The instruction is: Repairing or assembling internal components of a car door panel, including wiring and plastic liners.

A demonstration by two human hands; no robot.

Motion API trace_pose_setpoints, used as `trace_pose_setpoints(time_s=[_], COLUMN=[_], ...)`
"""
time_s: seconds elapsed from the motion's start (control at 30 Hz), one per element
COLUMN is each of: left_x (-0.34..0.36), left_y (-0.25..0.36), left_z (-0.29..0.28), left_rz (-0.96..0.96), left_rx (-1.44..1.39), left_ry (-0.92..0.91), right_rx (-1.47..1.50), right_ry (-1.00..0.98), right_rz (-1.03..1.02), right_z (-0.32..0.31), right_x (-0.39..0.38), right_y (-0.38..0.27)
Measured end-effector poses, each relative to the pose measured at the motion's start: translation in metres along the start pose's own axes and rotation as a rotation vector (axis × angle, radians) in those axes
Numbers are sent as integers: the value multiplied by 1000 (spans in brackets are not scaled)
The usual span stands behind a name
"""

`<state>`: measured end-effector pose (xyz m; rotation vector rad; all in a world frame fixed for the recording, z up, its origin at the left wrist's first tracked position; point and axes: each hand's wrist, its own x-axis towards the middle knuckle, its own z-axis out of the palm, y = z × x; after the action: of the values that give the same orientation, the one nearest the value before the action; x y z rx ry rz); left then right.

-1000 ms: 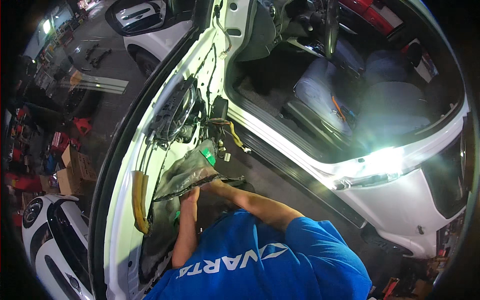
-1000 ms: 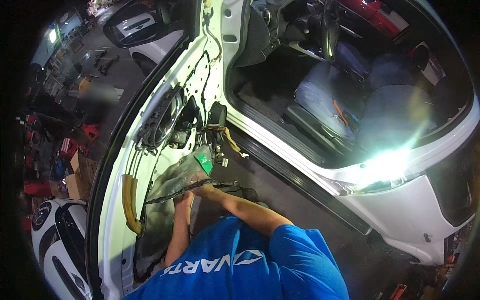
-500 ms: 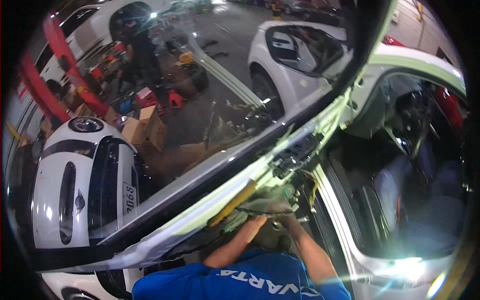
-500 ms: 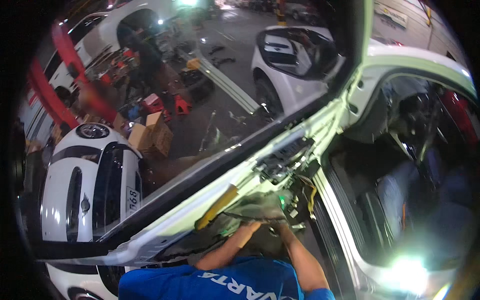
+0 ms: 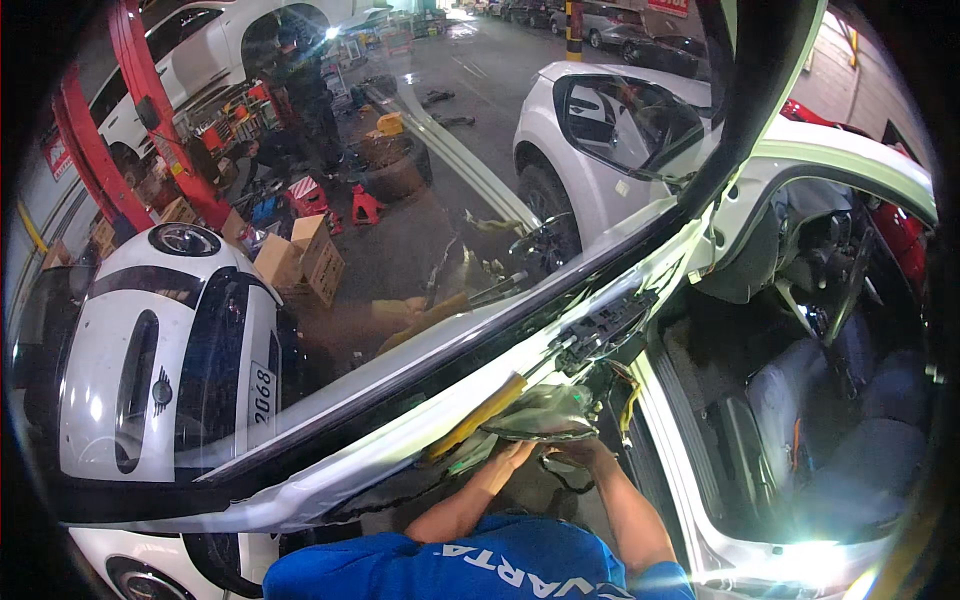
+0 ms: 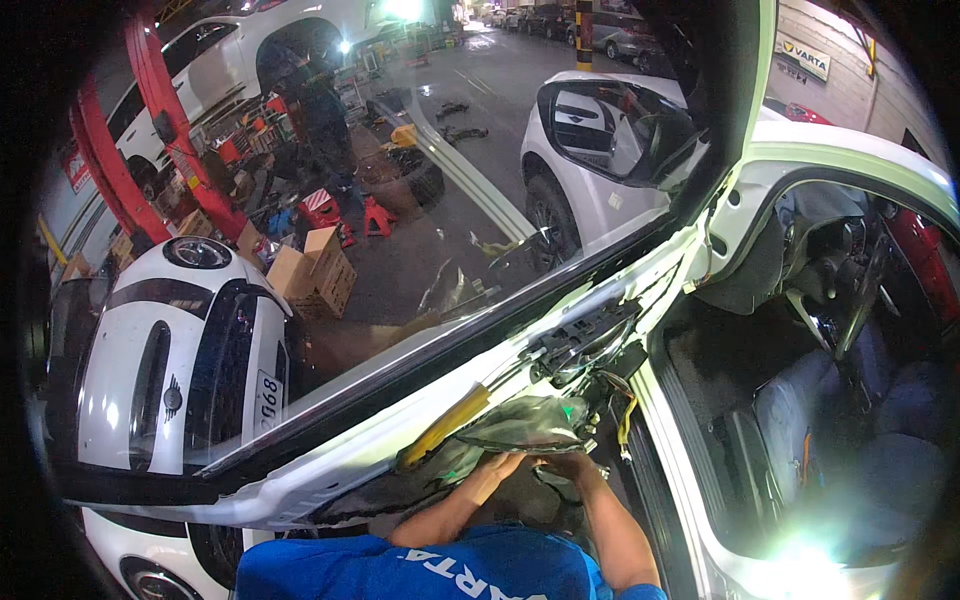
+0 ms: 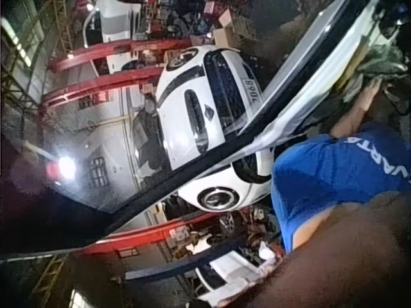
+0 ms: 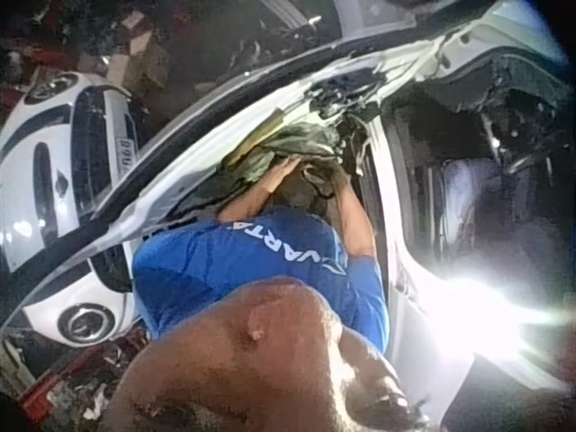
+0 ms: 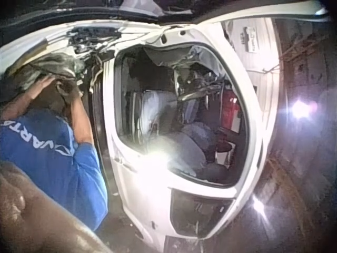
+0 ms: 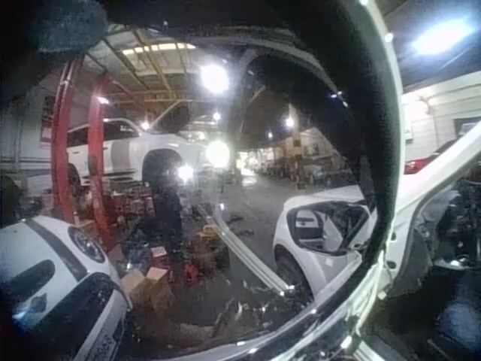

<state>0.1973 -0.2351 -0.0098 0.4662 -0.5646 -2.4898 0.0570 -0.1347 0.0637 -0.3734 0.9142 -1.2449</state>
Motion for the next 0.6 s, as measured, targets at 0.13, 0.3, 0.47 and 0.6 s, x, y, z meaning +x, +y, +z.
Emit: trace_pose_setpoints(time_s=[0.13,0.3,0.47,0.6], left_x=[0,1,2,5], left_y=[0,-5,-10,-12], left_z=[1,1,3,6], left_rz=[-1,-8,-7,-25], left_rx=[-10,-34,-48,13], left_ry=[12,36,57,146], right_rx=[-1529,-751,-603,-300], right_ry=[103,343,408,139], right_rz=[-277,-305,-911,-318], right_z=[-4,9,26,0], right_x=[9,2,-2,4], right_y=[8,34,46,28])
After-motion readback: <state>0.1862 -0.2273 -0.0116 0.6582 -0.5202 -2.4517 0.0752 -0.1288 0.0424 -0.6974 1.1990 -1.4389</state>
